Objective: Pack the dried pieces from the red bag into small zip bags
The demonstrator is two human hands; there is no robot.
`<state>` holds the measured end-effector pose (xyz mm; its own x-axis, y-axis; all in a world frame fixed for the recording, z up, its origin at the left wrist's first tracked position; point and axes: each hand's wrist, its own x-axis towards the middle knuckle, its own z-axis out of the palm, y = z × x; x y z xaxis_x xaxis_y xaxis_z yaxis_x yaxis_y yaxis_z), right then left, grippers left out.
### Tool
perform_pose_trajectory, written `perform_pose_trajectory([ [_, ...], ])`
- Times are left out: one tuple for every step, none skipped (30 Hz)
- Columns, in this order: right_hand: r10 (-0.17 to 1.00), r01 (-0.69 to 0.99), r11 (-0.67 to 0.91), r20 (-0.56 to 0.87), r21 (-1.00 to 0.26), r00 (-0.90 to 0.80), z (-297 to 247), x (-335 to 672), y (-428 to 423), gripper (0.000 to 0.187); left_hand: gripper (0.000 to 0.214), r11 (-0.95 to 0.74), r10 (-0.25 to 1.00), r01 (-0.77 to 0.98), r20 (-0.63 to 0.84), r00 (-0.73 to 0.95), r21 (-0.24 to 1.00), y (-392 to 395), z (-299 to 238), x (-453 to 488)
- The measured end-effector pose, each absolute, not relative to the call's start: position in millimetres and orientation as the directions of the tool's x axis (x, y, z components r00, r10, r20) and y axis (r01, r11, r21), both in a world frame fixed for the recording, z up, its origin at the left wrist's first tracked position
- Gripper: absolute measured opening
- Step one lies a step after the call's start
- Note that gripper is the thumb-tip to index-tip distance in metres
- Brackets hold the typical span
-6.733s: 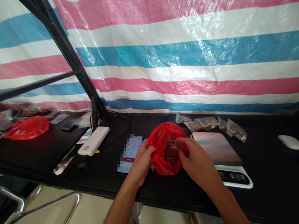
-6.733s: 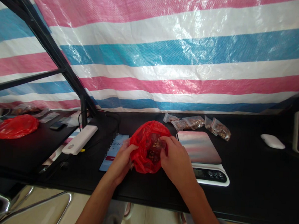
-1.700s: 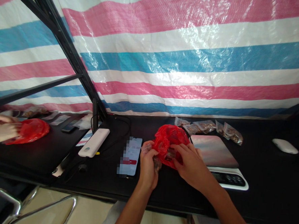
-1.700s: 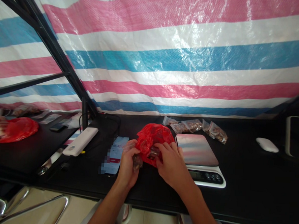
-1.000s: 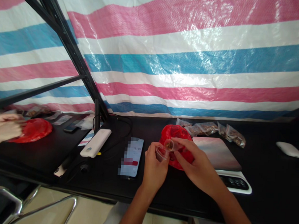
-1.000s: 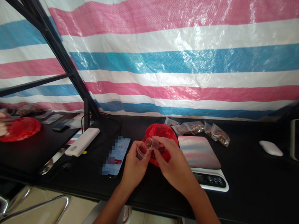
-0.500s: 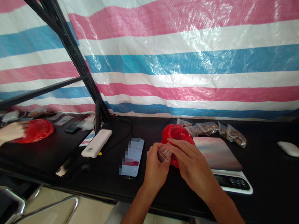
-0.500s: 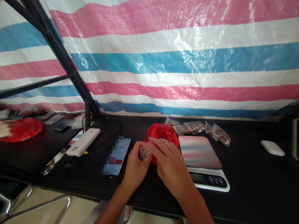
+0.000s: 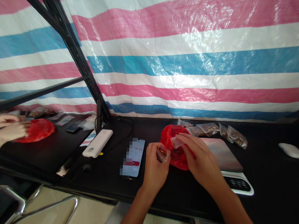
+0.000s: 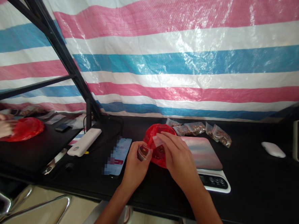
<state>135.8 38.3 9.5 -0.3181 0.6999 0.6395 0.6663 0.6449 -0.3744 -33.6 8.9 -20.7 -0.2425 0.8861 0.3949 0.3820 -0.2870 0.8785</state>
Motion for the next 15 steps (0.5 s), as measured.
perform_pose_trajectory([
  [0.729, 0.704, 0.607, 0.612, -0.369, -0.307, 8.2, 138.0, 41.2, 0.037, 0.008, -0.285, 0.882, 0.385, 0.397, -0.252, 0.878, 8.7, -20.4, -33.6],
  [0.76, 0.742, 0.568, 0.572, -0.356, -0.308, 6.9, 139.9, 43.9, 0.037, 0.007, -0.281, 0.877, 0.388, 0.399, -0.267, 0.878, 8.4, -20.2, -33.4],
  [0.796, 0.776, 0.53, 0.515, -0.342, -0.317, 5.8, 141.1, 46.0, 0.037, 0.006, -0.274, 0.868, 0.391, 0.401, -0.294, 0.879, 7.9, -20.0, -33.1],
  [0.832, 0.805, 0.494, 0.448, -0.329, -0.327, 4.9, 141.5, 47.4, 0.036, 0.006, -0.264, 0.853, 0.395, 0.404, -0.331, 0.88, 7.2, -19.7, -32.7],
  [0.863, 0.829, 0.46, 0.378, -0.318, -0.334, 4.4, 141.0, 47.9, 0.036, 0.007, -0.25, 0.831, 0.399, 0.407, -0.379, 0.882, 6.2, -19.2, -32.3],
  [0.888, 0.848, 0.431, 0.314, -0.309, -0.336, 4.3, 139.7, 47.6, 0.036, 0.008, -0.234, 0.804, 0.403, 0.409, -0.432, 0.885, 4.7, -18.4, -31.9],
  [0.907, 0.863, 0.403, 0.261, -0.304, -0.331, 4.6, 137.6, 46.6, 0.036, 0.009, -0.219, 0.774, 0.411, 0.414, -0.479, 0.885, 2.6, -17.1, -31.6],
  [0.921, 0.876, 0.376, 0.221, -0.301, -0.32, 5.2, 135.0, 45.0, 0.036, 0.01, -0.206, 0.75, 0.424, 0.421, -0.511, 0.882, -0.2, -15.4, -31.4],
  [0.934, 0.887, 0.35, 0.19, -0.302, -0.304, 5.9, 132.0, 43.0, 0.036, 0.009, -0.193, 0.733, 0.44, 0.427, -0.529, 0.877, -3.5, -13.1, -31.2],
  [0.944, 0.895, 0.324, 0.166, -0.308, -0.284, 6.7, 129.0, 40.9, 0.036, 0.008, -0.183, 0.731, 0.462, 0.434, -0.526, 0.868, -7.4, -10.6, -31.0],
  [0.954, 0.9, 0.296, 0.147, -0.319, -0.262, 7.4, 126.3, 38.8, 0.036, 0.007, -0.168, 0.743, 0.484, 0.433, -0.51, 0.859, -11.6, -7.9, -30.9],
  [0.963, 0.904, 0.268, 0.132, -0.332, -0.237, 8.0, 123.9, 37.0, 0.036, 0.006, -0.144, 0.762, 0.499, 0.417, -0.495, 0.854, -16.0, -5.2, -30.7],
  [0.97, 0.907, 0.24, 0.124, -0.345, -0.209, 8.4, 122.0, 35.6, 0.036, 0.007, -0.107, 0.795, 0.509, 0.381, -0.472, 0.854, -20.2, -2.6, -30.6],
  [0.976, 0.91, 0.214, 0.123, -0.356, -0.182, 8.5, 120.7, 34.7, 0.036, 0.007, -0.057, 0.835, 0.519, 0.326, -0.443, 0.853, -24.1, -0.4, -30.5],
  [0.98, 0.91, 0.191, 0.126, -0.367, -0.155, 8.5, 119.9, 34.3, 0.036, 0.007, -0.004, 0.872, 0.528, 0.261, -0.413, 0.849, -27.2, 1.3, -30.5],
])
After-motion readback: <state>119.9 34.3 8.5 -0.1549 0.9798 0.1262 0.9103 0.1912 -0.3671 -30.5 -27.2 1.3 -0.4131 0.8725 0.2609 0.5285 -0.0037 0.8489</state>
